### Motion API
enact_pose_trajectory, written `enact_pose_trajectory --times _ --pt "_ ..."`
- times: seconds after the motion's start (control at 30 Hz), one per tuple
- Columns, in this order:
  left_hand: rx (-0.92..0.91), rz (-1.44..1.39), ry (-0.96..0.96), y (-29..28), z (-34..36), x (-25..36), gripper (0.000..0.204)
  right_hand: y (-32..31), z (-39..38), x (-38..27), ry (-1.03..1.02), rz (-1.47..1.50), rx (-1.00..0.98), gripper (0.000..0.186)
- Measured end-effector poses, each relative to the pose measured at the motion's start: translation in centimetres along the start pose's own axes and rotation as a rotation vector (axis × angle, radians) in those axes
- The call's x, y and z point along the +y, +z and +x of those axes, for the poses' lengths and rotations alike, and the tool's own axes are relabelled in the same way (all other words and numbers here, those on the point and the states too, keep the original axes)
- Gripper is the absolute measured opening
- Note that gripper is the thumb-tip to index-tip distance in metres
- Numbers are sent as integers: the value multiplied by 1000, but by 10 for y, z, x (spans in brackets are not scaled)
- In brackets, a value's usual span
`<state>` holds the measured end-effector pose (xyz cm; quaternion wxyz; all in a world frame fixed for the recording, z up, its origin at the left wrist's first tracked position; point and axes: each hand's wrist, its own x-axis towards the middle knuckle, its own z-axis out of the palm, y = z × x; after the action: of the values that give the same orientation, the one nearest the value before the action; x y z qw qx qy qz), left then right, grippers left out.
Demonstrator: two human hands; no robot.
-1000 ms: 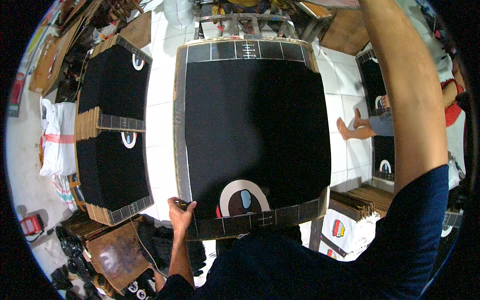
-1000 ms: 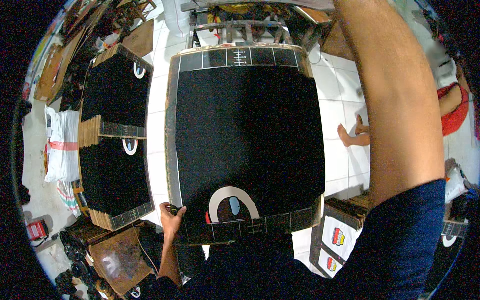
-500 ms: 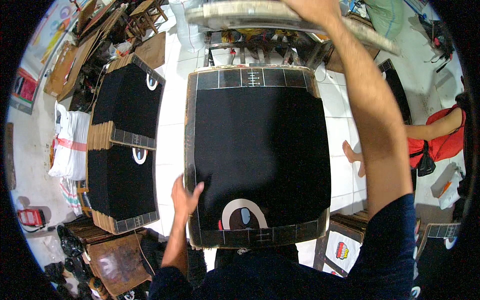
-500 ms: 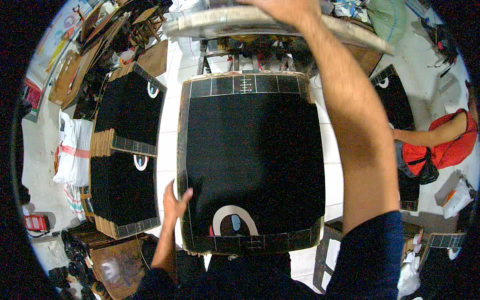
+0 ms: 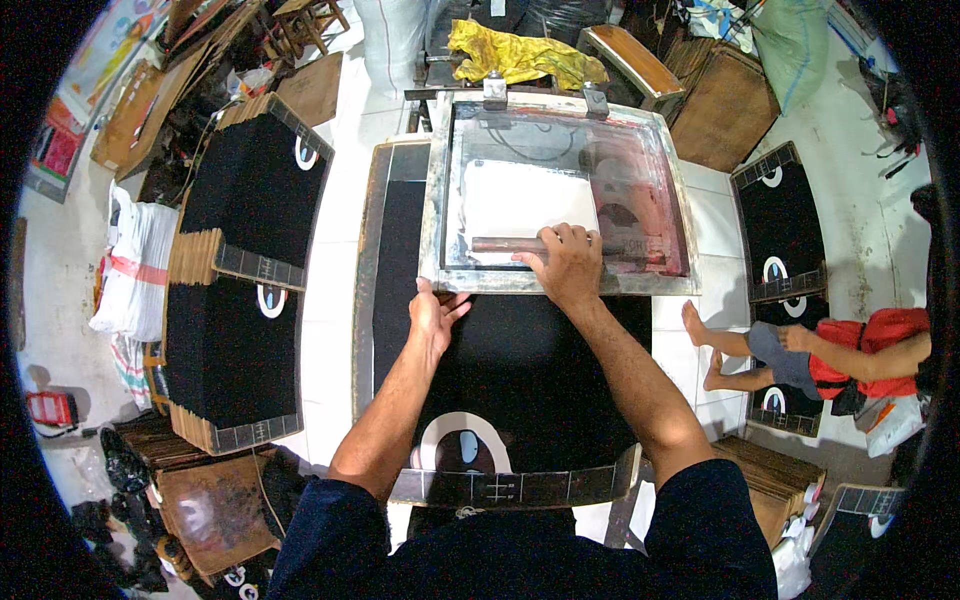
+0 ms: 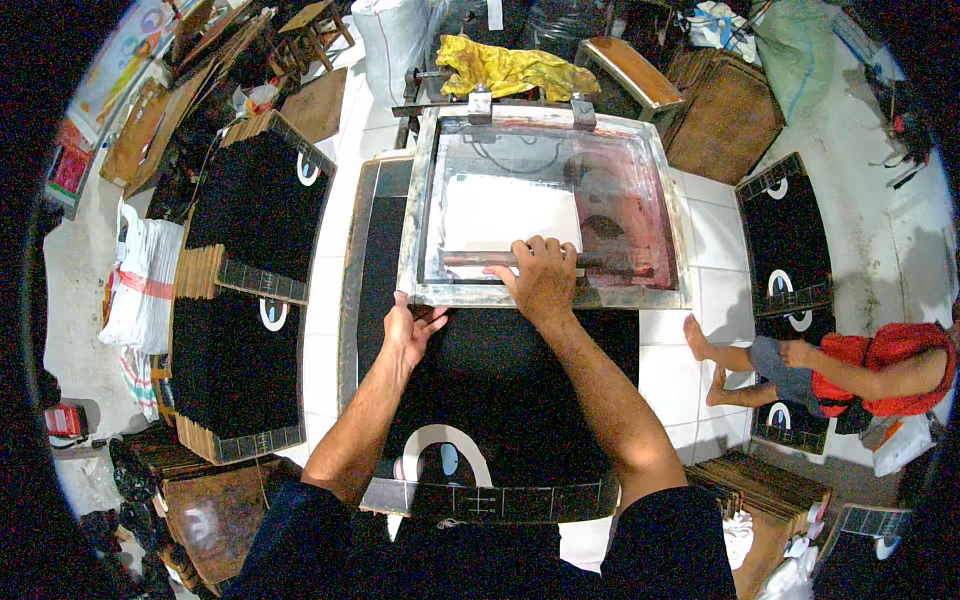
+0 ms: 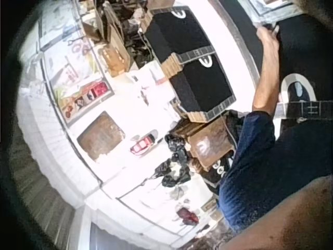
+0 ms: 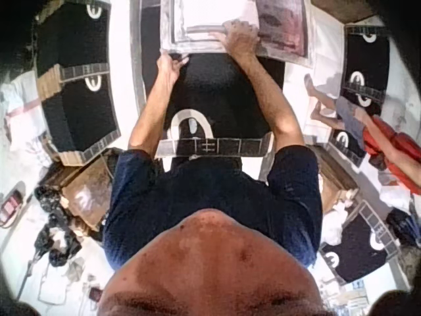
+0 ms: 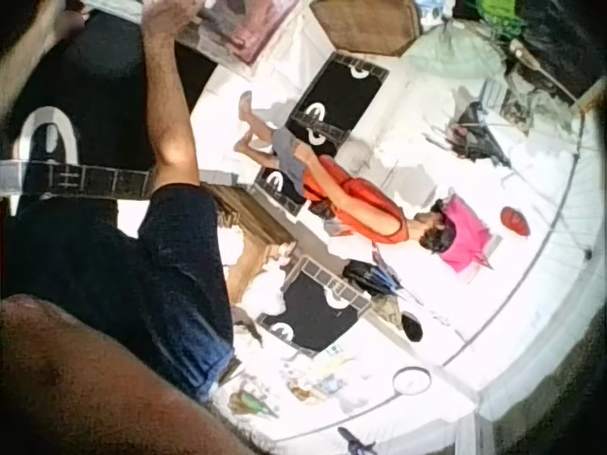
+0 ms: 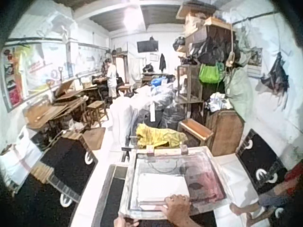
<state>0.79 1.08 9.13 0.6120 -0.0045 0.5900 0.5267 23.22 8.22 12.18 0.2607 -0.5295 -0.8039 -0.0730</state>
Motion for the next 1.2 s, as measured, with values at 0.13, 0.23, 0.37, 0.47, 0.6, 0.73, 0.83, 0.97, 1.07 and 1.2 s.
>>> enact_pose_trajectory --times 0.13,0.23,0.37,0.47,0.6,0.73,0.83,0.97,1.07,1.2 --pt "231 1145 426 -41 11 -5 64 25 3 16 37 24 -246 46" --pt "282 1312 961 -51 17 -10 88 32 21 29 8 43 -381 39" --pt "134 1440 1198 -48 36 -20 135 52 72 51 -13 44 -292 35" --pt "161 1475 1144 -48 45 -28 135 80 113 68 13 -6 -220 39" --pt "172 1496 1127 -51 46 -31 133 109 136 75 2 -60 -134 33" --pt "157 1490 1185 -50 45 -31 130 102 111 64 -2 -27 -126 28" --pt "155 1459 1278 -48 46 -31 127 79 72 49 -14 -61 -150 26" --pt "163 1434 1264 -48 48 -32 125 52 30 34 -33 -48 -234 26" --pt "170 1455 1211 -47 47 -31 124 54 46 41 -52 -19 -257 29" --pt "178 1491 1170 -45 46 -29 126 90 112 64 15 -81 -217 34"
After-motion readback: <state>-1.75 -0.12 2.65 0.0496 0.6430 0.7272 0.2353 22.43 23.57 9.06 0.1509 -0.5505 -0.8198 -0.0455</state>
